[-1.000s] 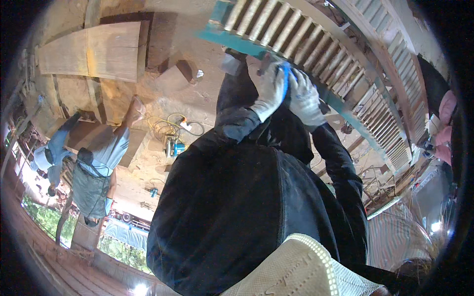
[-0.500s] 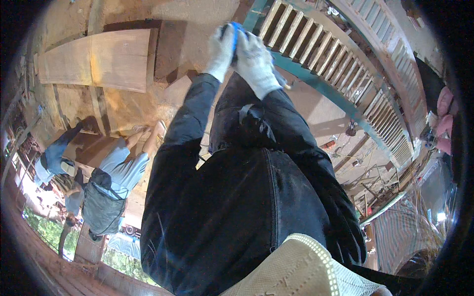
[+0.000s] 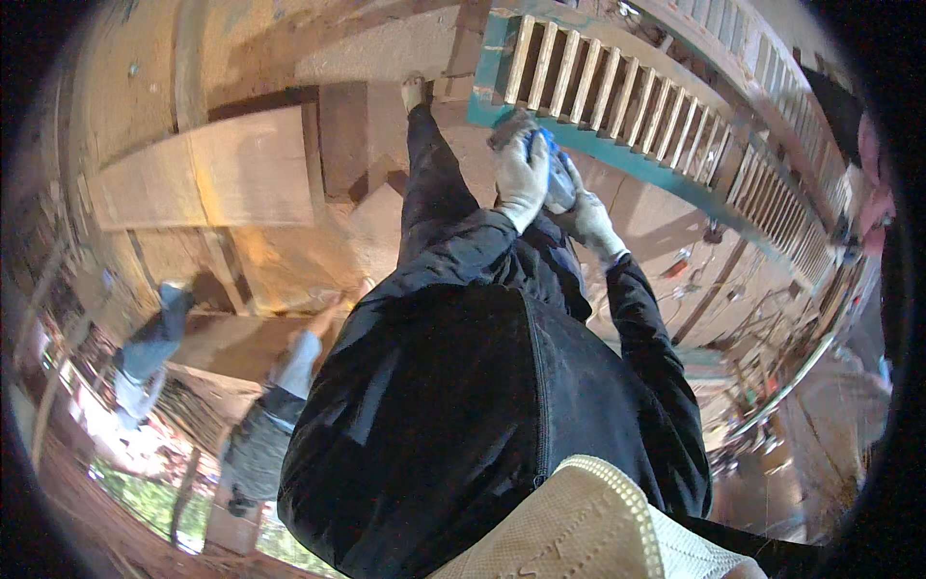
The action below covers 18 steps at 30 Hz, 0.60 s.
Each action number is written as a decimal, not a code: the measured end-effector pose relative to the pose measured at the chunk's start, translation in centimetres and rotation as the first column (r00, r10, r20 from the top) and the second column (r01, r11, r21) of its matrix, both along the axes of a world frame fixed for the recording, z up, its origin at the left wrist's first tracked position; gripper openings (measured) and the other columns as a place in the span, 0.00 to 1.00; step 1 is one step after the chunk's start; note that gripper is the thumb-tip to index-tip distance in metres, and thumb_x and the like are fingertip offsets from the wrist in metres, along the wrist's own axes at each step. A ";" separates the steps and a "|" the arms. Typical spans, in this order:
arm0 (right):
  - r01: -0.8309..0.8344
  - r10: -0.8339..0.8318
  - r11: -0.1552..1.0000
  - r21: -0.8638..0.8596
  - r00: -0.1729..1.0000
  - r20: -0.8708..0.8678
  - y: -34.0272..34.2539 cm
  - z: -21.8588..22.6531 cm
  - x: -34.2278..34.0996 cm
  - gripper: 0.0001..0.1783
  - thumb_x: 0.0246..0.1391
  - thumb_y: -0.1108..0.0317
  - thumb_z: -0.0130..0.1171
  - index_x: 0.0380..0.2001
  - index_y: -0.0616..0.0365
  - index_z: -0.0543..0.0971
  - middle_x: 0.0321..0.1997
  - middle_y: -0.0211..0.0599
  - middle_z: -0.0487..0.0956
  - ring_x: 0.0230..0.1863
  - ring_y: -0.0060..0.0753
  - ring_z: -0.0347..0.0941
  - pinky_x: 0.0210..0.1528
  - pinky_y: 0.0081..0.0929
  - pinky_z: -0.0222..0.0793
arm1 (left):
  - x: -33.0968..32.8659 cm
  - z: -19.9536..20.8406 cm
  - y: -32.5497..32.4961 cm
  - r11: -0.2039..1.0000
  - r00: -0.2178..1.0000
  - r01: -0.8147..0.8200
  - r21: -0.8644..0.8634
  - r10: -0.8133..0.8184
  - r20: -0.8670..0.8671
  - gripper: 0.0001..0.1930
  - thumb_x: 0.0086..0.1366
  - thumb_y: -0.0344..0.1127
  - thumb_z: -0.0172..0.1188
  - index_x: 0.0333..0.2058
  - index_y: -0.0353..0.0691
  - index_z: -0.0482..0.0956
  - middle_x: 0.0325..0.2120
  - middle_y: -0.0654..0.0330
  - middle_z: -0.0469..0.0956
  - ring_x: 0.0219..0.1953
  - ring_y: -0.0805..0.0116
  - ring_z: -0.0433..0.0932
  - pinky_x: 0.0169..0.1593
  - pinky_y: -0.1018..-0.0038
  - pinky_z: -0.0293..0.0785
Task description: The person applies a brown finish to a wooden slatted panel using a brush, repeatedly dipping the brush into a small container and painting the surface. The person also uses a sanding block to smooth the wood between coats.
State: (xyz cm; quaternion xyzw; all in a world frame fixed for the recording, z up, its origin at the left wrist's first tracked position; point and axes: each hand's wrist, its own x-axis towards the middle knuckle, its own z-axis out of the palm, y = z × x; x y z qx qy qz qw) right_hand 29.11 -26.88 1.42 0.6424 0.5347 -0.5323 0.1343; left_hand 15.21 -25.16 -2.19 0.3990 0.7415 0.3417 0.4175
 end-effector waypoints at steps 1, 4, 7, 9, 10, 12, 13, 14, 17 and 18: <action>0.092 -0.088 0.994 0.051 0.993 -0.076 -0.3 -0.4 -1.5 0.57 0.43 0.57 0.69 0.71 0.41 0.45 0.56 0.54 0.74 0.56 0.55 0.71 0.55 0.40 0.67 | -1.9 -0.2 1.2 0.998 1.000 0.030 0.048 -0.030 -0.007 0.15 0.65 0.42 0.55 0.37 0.35 0.79 0.33 0.47 0.81 0.38 0.49 0.79 0.44 0.61 0.73; 0.312 -0.303 0.950 0.036 0.941 -0.153 -0.5 -1.1 -7.3 0.56 0.42 0.57 0.67 0.71 0.43 0.45 0.55 0.56 0.74 0.56 0.55 0.72 0.56 0.39 0.67 | -7.1 -0.1 5.0 0.969 0.965 0.243 0.044 -0.236 -0.113 0.15 0.65 0.43 0.56 0.38 0.35 0.80 0.30 0.47 0.81 0.36 0.51 0.81 0.42 0.61 0.74; 0.483 -0.479 0.871 0.091 0.876 -0.061 1.5 -0.6 -12.9 0.57 0.41 0.55 0.66 0.70 0.49 0.44 0.53 0.58 0.75 0.54 0.56 0.73 0.56 0.39 0.67 | -10.4 -0.2 9.4 0.901 0.894 0.434 0.020 -0.427 -0.136 0.15 0.63 0.44 0.58 0.36 0.36 0.81 0.31 0.45 0.81 0.34 0.49 0.81 0.40 0.61 0.75; 0.558 -0.562 0.825 0.093 0.827 0.023 4.8 -0.6 -15.5 0.58 0.39 0.58 0.64 0.70 0.50 0.43 0.51 0.62 0.76 0.53 0.57 0.73 0.56 0.41 0.67 | -11.2 -1.1 13.7 0.843 0.838 0.536 0.040 -0.525 -0.148 0.15 0.63 0.45 0.58 0.36 0.38 0.82 0.29 0.49 0.82 0.33 0.55 0.82 0.39 0.61 0.75; 0.582 -0.584 0.795 0.171 0.811 -0.046 6.5 -0.4 -16.3 0.57 0.39 0.60 0.63 0.70 0.51 0.43 0.51 0.63 0.75 0.52 0.59 0.73 0.54 0.43 0.68 | -11.3 -1.6 16.2 0.852 0.851 0.523 0.021 -0.523 0.038 0.15 0.63 0.45 0.59 0.37 0.37 0.82 0.28 0.53 0.83 0.33 0.61 0.82 0.39 0.65 0.75; 0.685 -0.690 0.712 0.155 0.723 -0.031 10.8 -1.0 -17.8 0.55 0.39 0.62 0.62 0.70 0.51 0.45 0.52 0.63 0.74 0.53 0.60 0.72 0.54 0.44 0.68 | -11.6 -2.4 21.0 0.843 0.807 0.537 0.014 -0.519 0.283 0.18 0.63 0.47 0.60 0.38 0.34 0.81 0.32 0.53 0.83 0.34 0.65 0.82 0.39 0.69 0.75; 0.681 -0.691 0.705 0.196 0.723 -0.027 12.8 -1.4 -18.0 0.54 0.41 0.60 0.62 0.69 0.53 0.45 0.52 0.63 0.74 0.54 0.59 0.71 0.55 0.43 0.67 | -11.4 -2.7 23.8 0.794 0.772 0.606 0.048 -0.602 0.205 0.20 0.63 0.50 0.58 0.38 0.36 0.81 0.31 0.53 0.83 0.34 0.63 0.81 0.40 0.67 0.74; 0.690 -0.705 0.666 0.283 0.706 -0.060 14.4 -1.5 -18.2 0.54 0.42 0.58 0.63 0.69 0.56 0.45 0.53 0.62 0.74 0.55 0.58 0.71 0.56 0.42 0.67 | -11.5 -2.9 25.8 0.746 0.749 0.658 0.102 -0.663 0.011 0.22 0.63 0.52 0.57 0.38 0.36 0.81 0.30 0.53 0.83 0.33 0.62 0.81 0.40 0.66 0.74; 0.735 -0.751 0.604 0.308 0.654 -0.089 18.2 -2.6 -18.0 0.56 0.41 0.50 0.63 0.69 0.59 0.47 0.55 0.60 0.73 0.57 0.55 0.70 0.59 0.40 0.65 | -9.8 -3.9 31.5 0.702 0.690 0.694 0.159 -0.712 0.128 0.14 0.63 0.40 0.59 0.37 0.34 0.81 0.30 0.57 0.83 0.33 0.70 0.80 0.40 0.73 0.76; 0.752 -0.767 0.577 0.318 0.633 -0.106 18.3 -2.7 -17.9 0.56 0.41 0.48 0.63 0.69 0.60 0.48 0.55 0.60 0.73 0.57 0.56 0.70 0.59 0.39 0.65 | -9.3 -4.0 31.9 0.698 0.699 0.687 0.200 -0.711 0.077 0.15 0.64 0.42 0.58 0.36 0.33 0.81 0.30 0.57 0.83 0.33 0.69 0.80 0.40 0.72 0.76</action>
